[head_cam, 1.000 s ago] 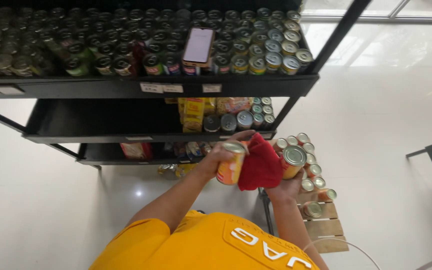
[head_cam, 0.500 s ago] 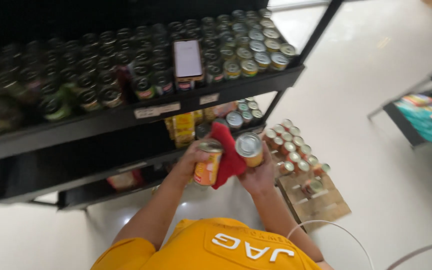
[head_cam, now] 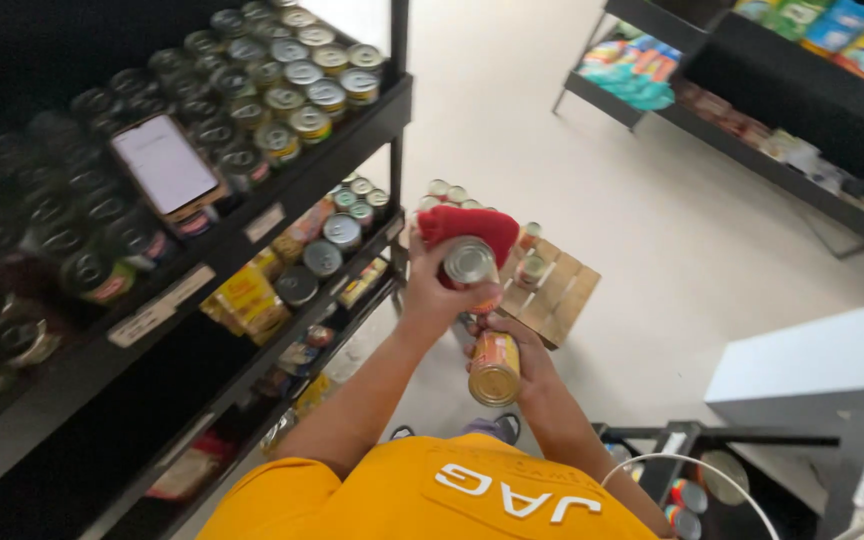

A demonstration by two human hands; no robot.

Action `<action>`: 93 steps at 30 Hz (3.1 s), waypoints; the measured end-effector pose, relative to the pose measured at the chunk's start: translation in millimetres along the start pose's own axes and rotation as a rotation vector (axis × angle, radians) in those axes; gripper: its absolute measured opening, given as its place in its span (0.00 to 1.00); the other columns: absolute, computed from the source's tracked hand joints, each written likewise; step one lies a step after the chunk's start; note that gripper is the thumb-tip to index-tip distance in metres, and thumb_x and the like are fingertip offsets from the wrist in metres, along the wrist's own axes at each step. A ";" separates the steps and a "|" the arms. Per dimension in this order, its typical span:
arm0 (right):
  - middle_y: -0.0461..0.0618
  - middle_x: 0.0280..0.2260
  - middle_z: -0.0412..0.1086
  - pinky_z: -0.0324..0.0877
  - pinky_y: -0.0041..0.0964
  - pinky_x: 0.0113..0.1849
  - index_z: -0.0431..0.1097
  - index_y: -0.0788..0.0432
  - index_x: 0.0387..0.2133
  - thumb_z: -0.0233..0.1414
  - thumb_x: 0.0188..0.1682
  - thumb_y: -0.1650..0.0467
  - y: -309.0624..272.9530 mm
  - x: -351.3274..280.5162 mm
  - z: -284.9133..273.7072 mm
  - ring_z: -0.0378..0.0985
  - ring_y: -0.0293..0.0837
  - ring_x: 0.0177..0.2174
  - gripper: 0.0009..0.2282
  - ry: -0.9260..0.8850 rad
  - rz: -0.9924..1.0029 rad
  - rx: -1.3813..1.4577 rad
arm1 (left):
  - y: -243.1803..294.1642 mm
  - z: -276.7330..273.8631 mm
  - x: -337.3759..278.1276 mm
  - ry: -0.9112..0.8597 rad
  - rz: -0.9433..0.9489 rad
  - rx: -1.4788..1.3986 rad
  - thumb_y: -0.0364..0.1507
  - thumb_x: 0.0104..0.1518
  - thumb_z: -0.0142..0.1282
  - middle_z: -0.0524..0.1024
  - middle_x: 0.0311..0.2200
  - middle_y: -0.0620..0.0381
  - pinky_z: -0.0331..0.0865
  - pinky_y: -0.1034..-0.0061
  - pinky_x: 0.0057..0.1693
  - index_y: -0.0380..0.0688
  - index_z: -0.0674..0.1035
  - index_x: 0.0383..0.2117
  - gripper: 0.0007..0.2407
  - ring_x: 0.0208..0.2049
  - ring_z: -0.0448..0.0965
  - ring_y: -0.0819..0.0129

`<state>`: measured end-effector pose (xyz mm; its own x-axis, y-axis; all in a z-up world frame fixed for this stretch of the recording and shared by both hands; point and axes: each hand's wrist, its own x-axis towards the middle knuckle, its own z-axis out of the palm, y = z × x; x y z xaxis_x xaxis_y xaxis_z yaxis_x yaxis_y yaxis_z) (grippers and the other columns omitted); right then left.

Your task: Wiping canned goods with a red cloth and arranging them neatly on grocery store shelves.

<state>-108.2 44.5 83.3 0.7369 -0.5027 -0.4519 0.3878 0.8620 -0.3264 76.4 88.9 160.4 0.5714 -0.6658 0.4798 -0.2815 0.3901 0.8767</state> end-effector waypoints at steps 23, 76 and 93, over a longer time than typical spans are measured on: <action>0.47 0.55 0.69 0.70 0.36 0.27 0.66 0.55 0.55 0.51 0.47 0.48 -161.4 -80.4 -77.5 0.72 0.41 0.29 0.30 -0.278 -0.029 0.283 | 38.7 151.8 51.8 -0.437 -0.004 -0.223 0.27 0.58 0.64 0.63 0.52 0.36 0.61 0.41 0.61 0.57 0.57 0.72 0.36 0.54 0.68 0.38; 0.62 0.33 0.77 0.76 0.57 0.43 0.75 0.65 0.37 0.64 0.44 0.66 -16.5 -88.5 -22.3 0.82 0.57 0.35 0.15 1.341 -1.611 0.783 | 34.6 345.1 12.3 -2.300 -0.279 -0.631 0.39 0.35 0.78 0.77 0.44 0.40 0.68 0.52 0.58 0.51 0.74 0.50 0.32 0.50 0.78 0.41; 0.67 0.13 0.67 0.76 0.46 0.20 0.69 0.63 0.44 0.36 0.53 0.42 109.9 -203.2 60.9 0.78 0.61 0.15 0.35 0.813 -1.577 0.329 | 146.9 278.2 -141.6 -2.729 -0.867 -0.542 0.43 0.45 0.71 0.71 0.56 0.30 0.64 0.48 0.63 0.30 0.69 0.61 0.39 0.57 0.73 0.37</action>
<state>-181.6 245.4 189.8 -0.7820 -0.5915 -0.1963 0.5383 -0.4824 -0.6910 -260.3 63.5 231.2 -0.8428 0.5072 -0.1804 -0.3698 -0.3019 0.8787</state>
